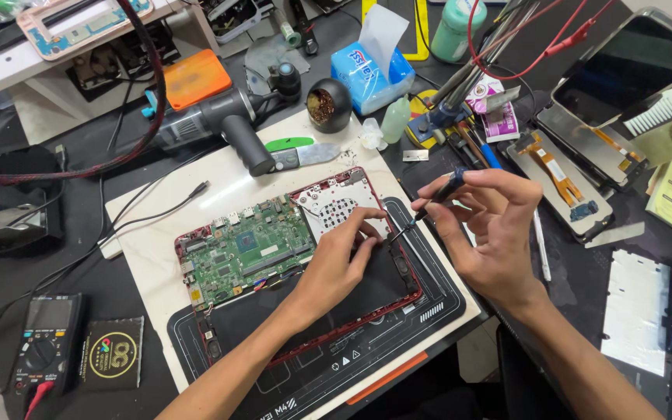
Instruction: The person prys open the bottom case of a laptop with a tool, removes a battery unit by hand, and then uses a screwdriver to loosen screws and disconnect small internal cables from the motherboard.
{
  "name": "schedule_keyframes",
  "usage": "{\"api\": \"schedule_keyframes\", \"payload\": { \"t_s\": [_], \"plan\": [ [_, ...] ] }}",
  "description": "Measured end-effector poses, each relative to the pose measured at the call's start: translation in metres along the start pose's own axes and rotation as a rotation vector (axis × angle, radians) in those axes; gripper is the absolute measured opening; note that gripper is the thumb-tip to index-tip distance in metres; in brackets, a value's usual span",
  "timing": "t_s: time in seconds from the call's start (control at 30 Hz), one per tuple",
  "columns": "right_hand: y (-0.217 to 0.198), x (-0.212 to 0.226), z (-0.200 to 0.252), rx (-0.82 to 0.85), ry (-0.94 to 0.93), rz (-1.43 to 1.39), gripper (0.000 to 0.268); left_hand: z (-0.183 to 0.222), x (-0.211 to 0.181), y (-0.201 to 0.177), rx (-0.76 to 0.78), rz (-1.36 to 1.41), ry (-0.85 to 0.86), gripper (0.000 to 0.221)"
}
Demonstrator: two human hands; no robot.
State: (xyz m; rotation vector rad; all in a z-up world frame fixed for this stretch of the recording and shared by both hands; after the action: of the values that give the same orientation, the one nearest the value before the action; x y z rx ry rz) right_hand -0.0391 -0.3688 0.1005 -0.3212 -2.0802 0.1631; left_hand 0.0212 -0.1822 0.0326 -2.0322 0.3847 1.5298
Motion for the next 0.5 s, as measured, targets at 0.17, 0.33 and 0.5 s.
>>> {"api": "schedule_keyframes", "payload": {
  "t_s": [0.17,0.33,0.5],
  "plan": [
    [0.0014,-0.0050,-0.0007,0.005,0.007,0.006,0.053,0.0011,0.0036,-0.0013,0.006,0.016,-0.023,0.034],
    [0.0018,-0.0083,-0.0022,0.015,0.014,0.014,0.052,-0.0008,0.0043,-0.0029,0.024,0.032,-0.050,0.034],
    [0.0021,-0.0109,-0.0003,0.027,-0.007,0.028,0.053,-0.0005,0.0036,-0.0036,0.024,0.027,-0.031,0.033]
  ]
}}
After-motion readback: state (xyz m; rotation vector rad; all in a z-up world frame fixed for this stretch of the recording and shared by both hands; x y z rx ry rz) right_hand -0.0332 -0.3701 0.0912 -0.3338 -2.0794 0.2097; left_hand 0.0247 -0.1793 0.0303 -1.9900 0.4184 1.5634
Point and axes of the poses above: each hand's wrist, its own z-axis away from the middle knuckle, its own y-axis out of the palm, x = y × z, the point moved 2 cm from there along -z, towards the middle knuckle, and after that the axes turned 1 degree about x, right-handed, at the moved point
